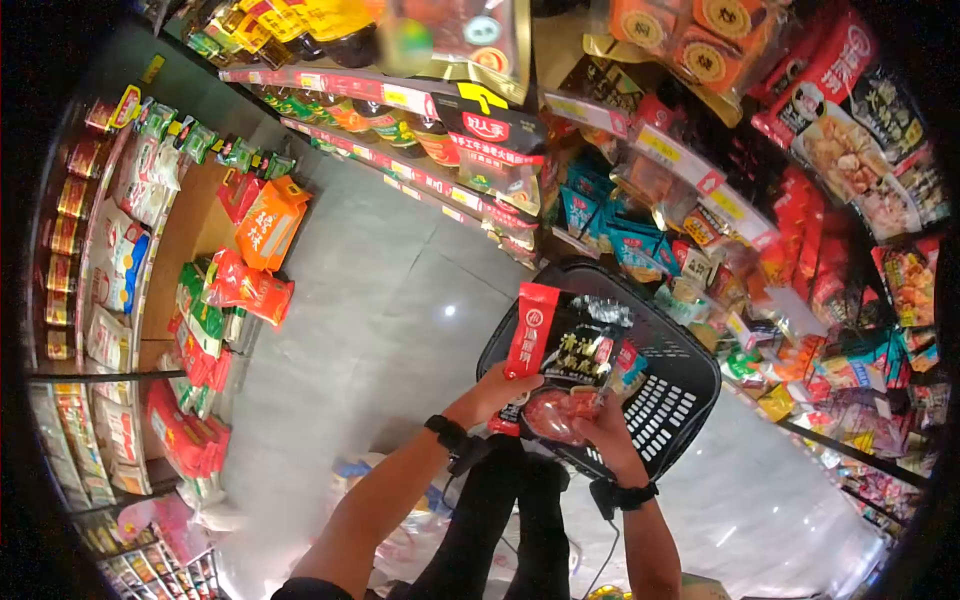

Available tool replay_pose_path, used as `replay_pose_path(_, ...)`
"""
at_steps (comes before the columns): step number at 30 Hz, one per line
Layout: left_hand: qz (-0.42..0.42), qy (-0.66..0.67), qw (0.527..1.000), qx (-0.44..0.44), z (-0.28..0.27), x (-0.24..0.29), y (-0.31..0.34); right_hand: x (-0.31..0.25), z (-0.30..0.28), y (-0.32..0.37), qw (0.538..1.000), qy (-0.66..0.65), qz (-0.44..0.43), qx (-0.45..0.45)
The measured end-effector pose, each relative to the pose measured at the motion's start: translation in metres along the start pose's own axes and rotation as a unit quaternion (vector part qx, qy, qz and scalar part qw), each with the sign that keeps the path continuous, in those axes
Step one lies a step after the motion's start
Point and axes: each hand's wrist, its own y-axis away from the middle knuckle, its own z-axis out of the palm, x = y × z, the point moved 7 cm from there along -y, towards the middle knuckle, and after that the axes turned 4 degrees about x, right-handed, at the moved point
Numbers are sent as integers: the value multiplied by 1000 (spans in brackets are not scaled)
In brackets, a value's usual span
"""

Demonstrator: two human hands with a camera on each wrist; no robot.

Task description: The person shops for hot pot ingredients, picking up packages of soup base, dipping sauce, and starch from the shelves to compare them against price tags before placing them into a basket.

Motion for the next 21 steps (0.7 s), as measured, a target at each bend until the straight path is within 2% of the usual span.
replay_pose_path(1,-1,-52,999,-12,-3,2,6,-3,5,-3,1000,-1,0,-2)
replay_pose_path(5,59,-58,996,-17,11,30,37,-22,20,-6,993,87,10,85)
replay_pose_path(8,53,-27,998,-37,10,29,36,-29,20,-6,984,143,19,108)
replay_pose_path(9,58,-42,997,-39,12,37,40,-44,30,-5,983,124,-38,128)
replay_pose_path(12,73,-79,993,-46,20,57,50,-53,29,1,983,130,-35,123)
replay_pose_path(13,80,-82,992,-51,24,61,50,-59,28,7,979,132,-29,150)
replay_pose_path(19,121,-64,990,-38,55,69,60,-78,16,22,987,104,-52,113)
replay_pose_path(20,122,-62,990,-34,64,69,64,-80,11,29,988,93,-61,109)
replay_pose_path(21,100,-66,992,-40,71,63,61,-77,0,32,987,100,-32,124)
